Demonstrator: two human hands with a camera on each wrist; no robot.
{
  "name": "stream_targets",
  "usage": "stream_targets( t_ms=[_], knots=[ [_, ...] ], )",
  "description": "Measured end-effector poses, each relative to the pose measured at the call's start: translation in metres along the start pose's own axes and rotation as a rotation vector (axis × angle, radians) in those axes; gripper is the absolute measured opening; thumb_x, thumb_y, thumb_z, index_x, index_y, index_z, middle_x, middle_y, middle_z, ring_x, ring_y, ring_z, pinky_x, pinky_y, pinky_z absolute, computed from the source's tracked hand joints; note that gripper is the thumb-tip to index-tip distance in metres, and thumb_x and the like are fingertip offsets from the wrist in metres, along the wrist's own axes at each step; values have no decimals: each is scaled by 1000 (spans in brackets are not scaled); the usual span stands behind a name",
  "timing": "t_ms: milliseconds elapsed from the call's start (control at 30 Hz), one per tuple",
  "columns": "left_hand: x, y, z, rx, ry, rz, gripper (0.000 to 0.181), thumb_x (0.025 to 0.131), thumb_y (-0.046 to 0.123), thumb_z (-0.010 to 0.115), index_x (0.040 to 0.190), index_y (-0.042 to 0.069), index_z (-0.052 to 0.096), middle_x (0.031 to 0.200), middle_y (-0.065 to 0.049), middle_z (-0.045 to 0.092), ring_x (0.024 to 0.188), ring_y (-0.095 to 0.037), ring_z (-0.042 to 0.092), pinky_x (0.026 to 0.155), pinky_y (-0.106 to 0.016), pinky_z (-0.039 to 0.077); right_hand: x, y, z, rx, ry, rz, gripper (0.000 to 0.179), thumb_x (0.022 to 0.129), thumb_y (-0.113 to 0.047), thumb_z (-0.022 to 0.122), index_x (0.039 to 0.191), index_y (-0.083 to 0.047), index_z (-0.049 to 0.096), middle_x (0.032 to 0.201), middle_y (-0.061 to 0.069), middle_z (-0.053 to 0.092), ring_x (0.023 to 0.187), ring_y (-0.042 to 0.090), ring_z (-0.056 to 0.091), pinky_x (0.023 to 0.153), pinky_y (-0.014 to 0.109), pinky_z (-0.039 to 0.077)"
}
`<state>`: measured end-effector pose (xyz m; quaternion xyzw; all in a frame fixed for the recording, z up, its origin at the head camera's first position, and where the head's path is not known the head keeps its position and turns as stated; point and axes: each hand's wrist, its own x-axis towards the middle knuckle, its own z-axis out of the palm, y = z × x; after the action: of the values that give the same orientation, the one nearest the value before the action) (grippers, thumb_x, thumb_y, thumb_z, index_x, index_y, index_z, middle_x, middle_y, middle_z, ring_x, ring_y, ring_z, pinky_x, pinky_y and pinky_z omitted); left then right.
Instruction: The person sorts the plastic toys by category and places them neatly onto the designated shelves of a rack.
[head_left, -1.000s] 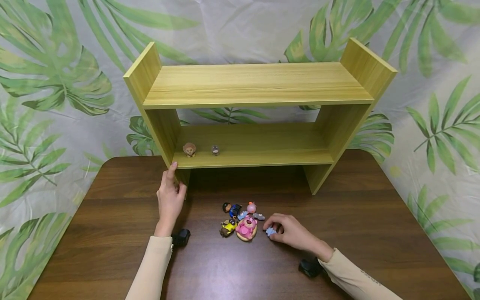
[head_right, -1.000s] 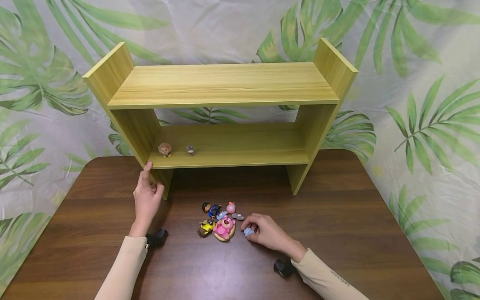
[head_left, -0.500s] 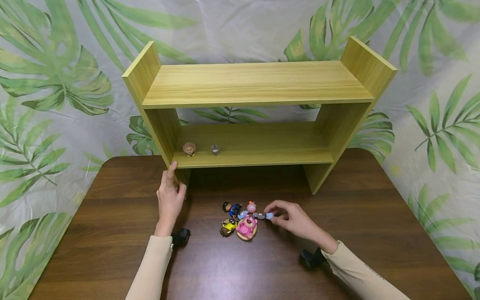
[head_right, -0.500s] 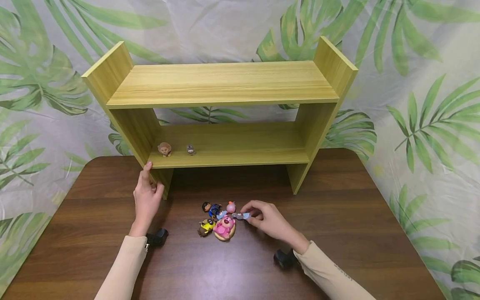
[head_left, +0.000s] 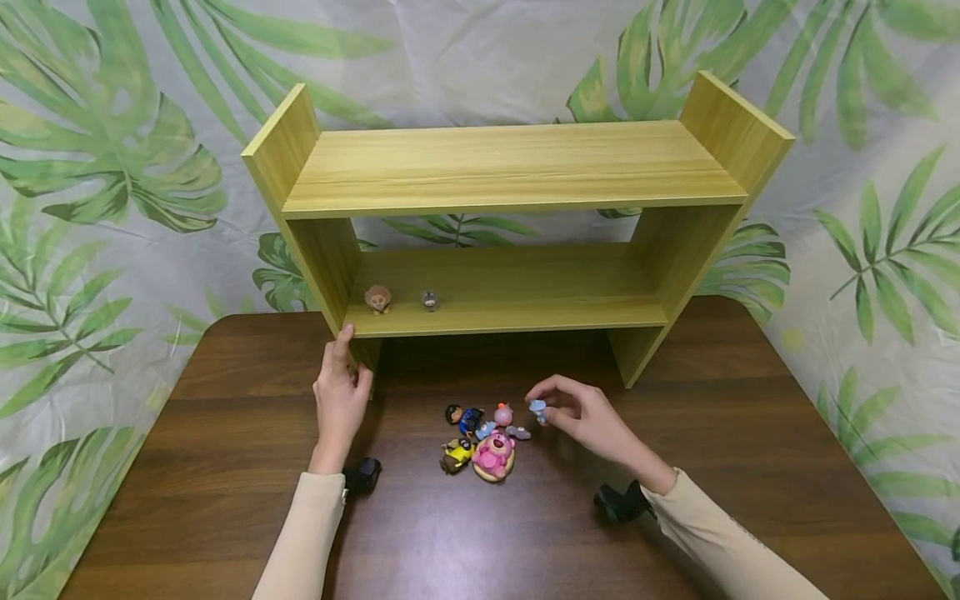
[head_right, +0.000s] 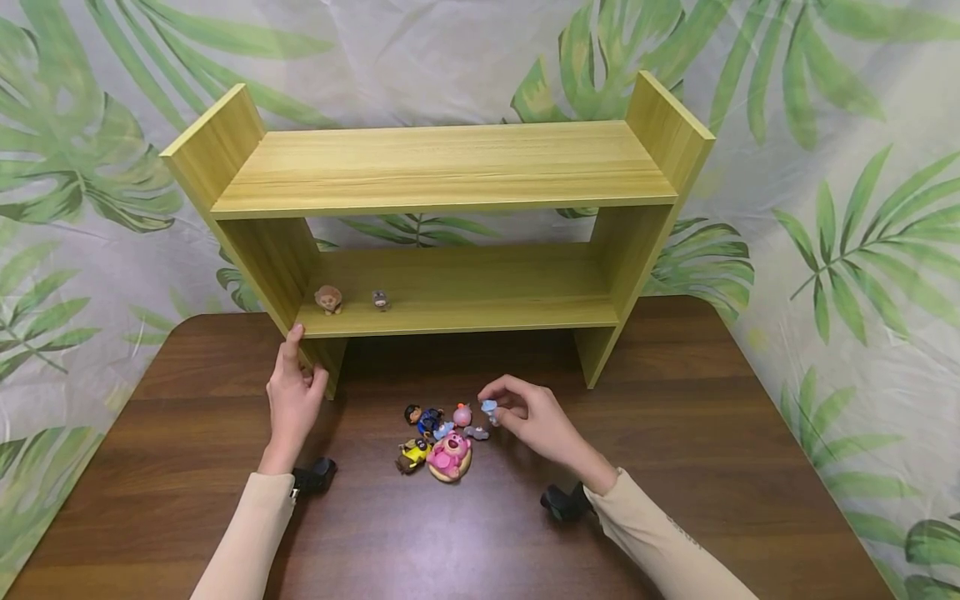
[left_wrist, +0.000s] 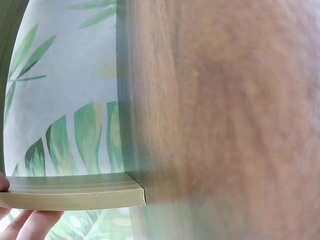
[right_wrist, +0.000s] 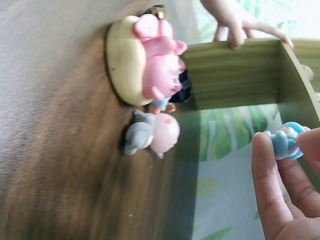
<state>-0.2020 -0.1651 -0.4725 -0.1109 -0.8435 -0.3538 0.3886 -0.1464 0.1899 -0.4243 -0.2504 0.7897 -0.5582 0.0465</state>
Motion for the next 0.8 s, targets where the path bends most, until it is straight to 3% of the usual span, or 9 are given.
stream_targets(
  t_ms=[133, 300, 633, 800],
  knots=[
    [0, 0, 0, 3, 3, 2, 80, 81, -12, 52, 143, 34, 30, 94, -14, 45, 53, -17, 31, 48, -35, 30, 4, -4, 0, 62, 7, -4, 23, 87, 7, 62, 109, 0, 62, 108, 25, 61, 94, 40, 60, 75, 29, 53],
    [0, -1, 1, 4, 6, 2, 81, 81, -12, 52, 143, 34, 30, 94, -14, 46, 53, -16, 31, 48, -35, 30, 9, -8, 0, 72, 27, 0, 23, 87, 6, 63, 108, -1, 62, 108, 25, 61, 96, 45, 58, 75, 28, 53],
    [0, -1, 1, 6, 12, 5, 83, 80, -13, 52, 143, 35, 30, 93, -14, 45, 53, -16, 30, 47, -35, 29, 20, -21, 0, 65, 44, -27, 20, 89, 1, 63, 109, 3, 61, 104, 17, 63, 90, 27, 63, 76, 28, 53],
    [0, -1, 1, 2, 11, 6, 82, 80, -13, 52, 143, 35, 31, 95, -14, 47, 55, -17, 32, 48, -36, 30, 25, -25, -1, 68, 49, -57, 19, 89, 3, 62, 109, 2, 61, 101, 15, 62, 86, 31, 62, 74, 29, 53]
  ],
)
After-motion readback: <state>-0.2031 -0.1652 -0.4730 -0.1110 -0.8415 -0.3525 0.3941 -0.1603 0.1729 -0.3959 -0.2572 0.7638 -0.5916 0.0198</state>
